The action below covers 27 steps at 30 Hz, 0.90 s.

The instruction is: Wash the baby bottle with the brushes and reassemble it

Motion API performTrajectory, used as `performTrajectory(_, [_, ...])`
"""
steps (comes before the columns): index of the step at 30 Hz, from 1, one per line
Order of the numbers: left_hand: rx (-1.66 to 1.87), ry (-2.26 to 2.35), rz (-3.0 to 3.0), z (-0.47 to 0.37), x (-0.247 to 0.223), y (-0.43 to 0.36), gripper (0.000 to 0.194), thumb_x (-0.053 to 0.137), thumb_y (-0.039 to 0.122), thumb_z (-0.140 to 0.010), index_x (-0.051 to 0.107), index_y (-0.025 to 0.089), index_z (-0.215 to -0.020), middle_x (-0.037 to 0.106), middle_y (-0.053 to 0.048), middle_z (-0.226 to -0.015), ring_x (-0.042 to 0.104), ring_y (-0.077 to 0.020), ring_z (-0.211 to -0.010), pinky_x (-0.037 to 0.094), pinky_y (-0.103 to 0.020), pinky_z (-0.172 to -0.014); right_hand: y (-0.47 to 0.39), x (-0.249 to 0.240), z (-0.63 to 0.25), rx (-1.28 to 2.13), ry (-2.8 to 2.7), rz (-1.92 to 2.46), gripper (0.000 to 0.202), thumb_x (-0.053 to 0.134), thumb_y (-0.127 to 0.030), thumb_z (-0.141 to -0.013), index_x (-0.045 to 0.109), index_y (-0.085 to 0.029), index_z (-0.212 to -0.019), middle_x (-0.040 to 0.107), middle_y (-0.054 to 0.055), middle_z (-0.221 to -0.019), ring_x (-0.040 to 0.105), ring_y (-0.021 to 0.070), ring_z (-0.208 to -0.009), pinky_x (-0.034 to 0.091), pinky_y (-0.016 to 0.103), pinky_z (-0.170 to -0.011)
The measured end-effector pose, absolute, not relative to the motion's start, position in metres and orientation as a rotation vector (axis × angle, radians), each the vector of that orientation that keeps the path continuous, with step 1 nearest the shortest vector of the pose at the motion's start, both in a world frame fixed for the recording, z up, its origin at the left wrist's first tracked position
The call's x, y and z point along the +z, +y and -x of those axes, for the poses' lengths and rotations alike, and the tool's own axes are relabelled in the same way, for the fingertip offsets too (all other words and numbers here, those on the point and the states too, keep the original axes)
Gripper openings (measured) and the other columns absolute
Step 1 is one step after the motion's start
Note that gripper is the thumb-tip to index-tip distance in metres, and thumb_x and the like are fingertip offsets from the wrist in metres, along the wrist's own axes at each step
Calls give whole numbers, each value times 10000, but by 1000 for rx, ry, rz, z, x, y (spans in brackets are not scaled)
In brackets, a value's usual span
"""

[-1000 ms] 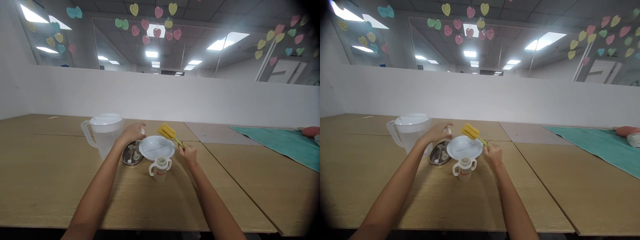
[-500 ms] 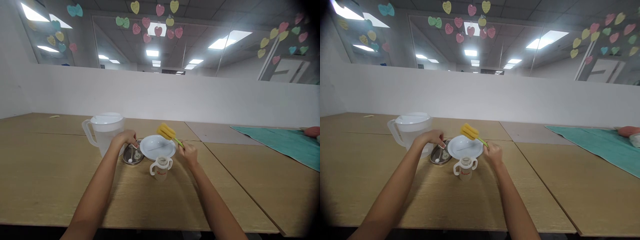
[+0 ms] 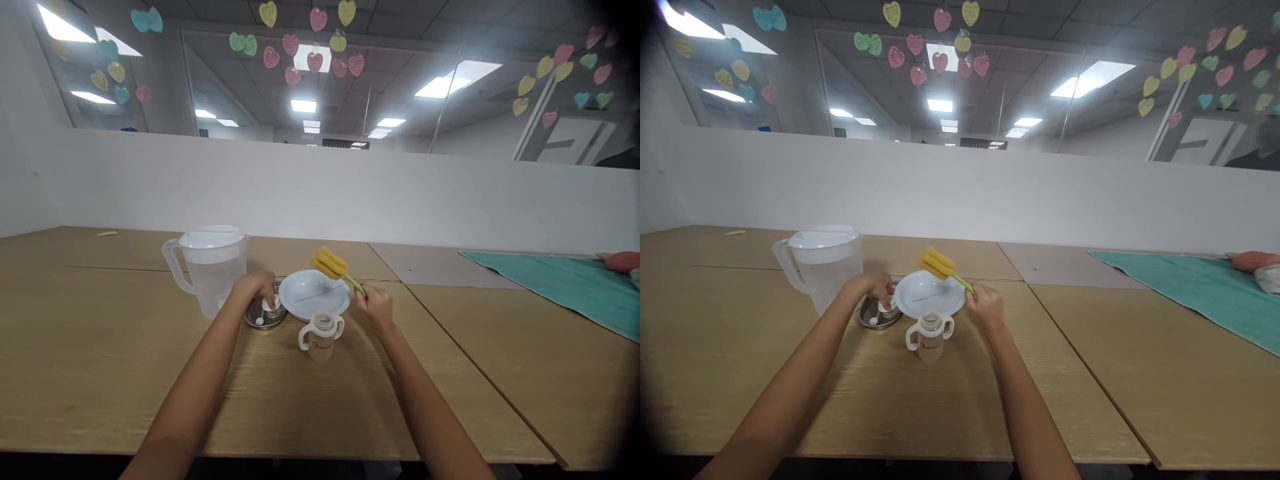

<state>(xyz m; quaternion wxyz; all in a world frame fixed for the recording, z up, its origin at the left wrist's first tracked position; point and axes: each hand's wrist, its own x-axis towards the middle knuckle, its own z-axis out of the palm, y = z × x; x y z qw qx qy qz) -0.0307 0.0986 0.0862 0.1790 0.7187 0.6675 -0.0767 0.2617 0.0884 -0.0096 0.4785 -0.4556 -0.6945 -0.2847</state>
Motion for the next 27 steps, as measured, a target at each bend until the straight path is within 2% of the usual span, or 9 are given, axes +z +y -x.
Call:
performTrajectory(4, [-261, 1938, -1973, 18, 78, 96, 438, 795, 276, -353, 691, 149, -759, 687, -92, -659, 610, -222, -536, 492, -314, -534, 89, -10, -262, -674, -1703, 1112, 300, 387, -233, -827, 652, -151, -714, 567, 15, -501, 428, 93, -447, 238, 223, -504])
performTrajectory(8, [-235, 2023, -2086, 9, 93, 84, 434, 783, 210, -365, 690, 159, -786, 696, -113, -753, 632, -263, -665, 490, -311, -585, 89, -10, -262, -651, -1709, 1128, 301, 387, -235, -829, 660, -149, -738, 575, 21, -521, 438, 94, -467, 230, 226, -514])
performTrajectory(10, [-184, 2087, -2186, 5, 107, 74, 406, 750, 197, -433, 685, 144, -830, 686, -152, -858, 626, -294, -797, 480, -321, -655, 88, -9, -261, -615, -1709, 1192, 308, 384, -245, -836, 658, -148, -736, 575, 27, -532, 442, 96, -482, 219, 229, -518])
performTrajectory(12, [-84, 2056, -2310, -2, 121, 61, 346, 667, 257, -583, 670, 150, -912, 668, -148, -951, 606, -277, -895, 458, -309, -727, 88, -7, -260, -571, -1693, 1284, 308, 386, -253, -843, 646, -147, -717, 569, 29, -537, 435, 95, -487, 199, 235, -517])
performTrajectory(14, [49, 1779, -2466, -16, 129, 46, 327, 538, 338, -727, 645, 179, -992, 662, -95, -988, 597, -221, -910, 437, -266, -763, 87, -5, -258, -521, -1678, 1381, 301, 395, -264, -852, 627, -145, -702, 566, 28, -549, 420, 92, -487, 173, 242, -516])
performTrajectory(16, [74, 1348, -2556, -36, 130, 30, 407, 426, 463, -799, 618, 213, -1055, 648, -52, -1031, 585, -195, -919, 425, -248, -777, 87, -3, -258, -456, -1685, 1464, 291, 404, -273, -859, 608, -144, -696, 565, 27, -566, 403, 91, -489, 151, 249, -518])
performTrajectory(19, [10, 1174, -2678, -65, 121, 14, 553, 520, 561, -706, 559, 226, -1146, 599, -52, -1131, 549, -224, -990, 405, -277, -833, 86, 3, -258, -320, -1674, 1548, 287, 407, -293, -862, 588, -150, -690, 551, 20, -575, 382, 96, -496, 142, 253, -520])
performTrajectory(22, [-145, 1219, -2784, -78, 110, 10, 592, 678, 449, -571, 567, 226, -1108, 605, -61, -1079, 550, -243, -967, 415, -287, -792, 85, 12, -256, -112, -1564, 1568, 349, 385, -391, -865, 571, -162, -678, 517, 7, -558, 375, 112, -505, 171, 241, -512])
performTrajectory(27, [-227, 1316, -2702, -72, 102, 14, 617, 717, 372, -492, 555, 224, -1069, 609, -74, -1018, 583, -249, -847, 418, -270, -605, 90, 34, -243, 263, -1432, 1289, 557, 200, -543, -878, 558, -172, -669, 490, 6, -564, 423, 140, -538, 280, 232, -520])
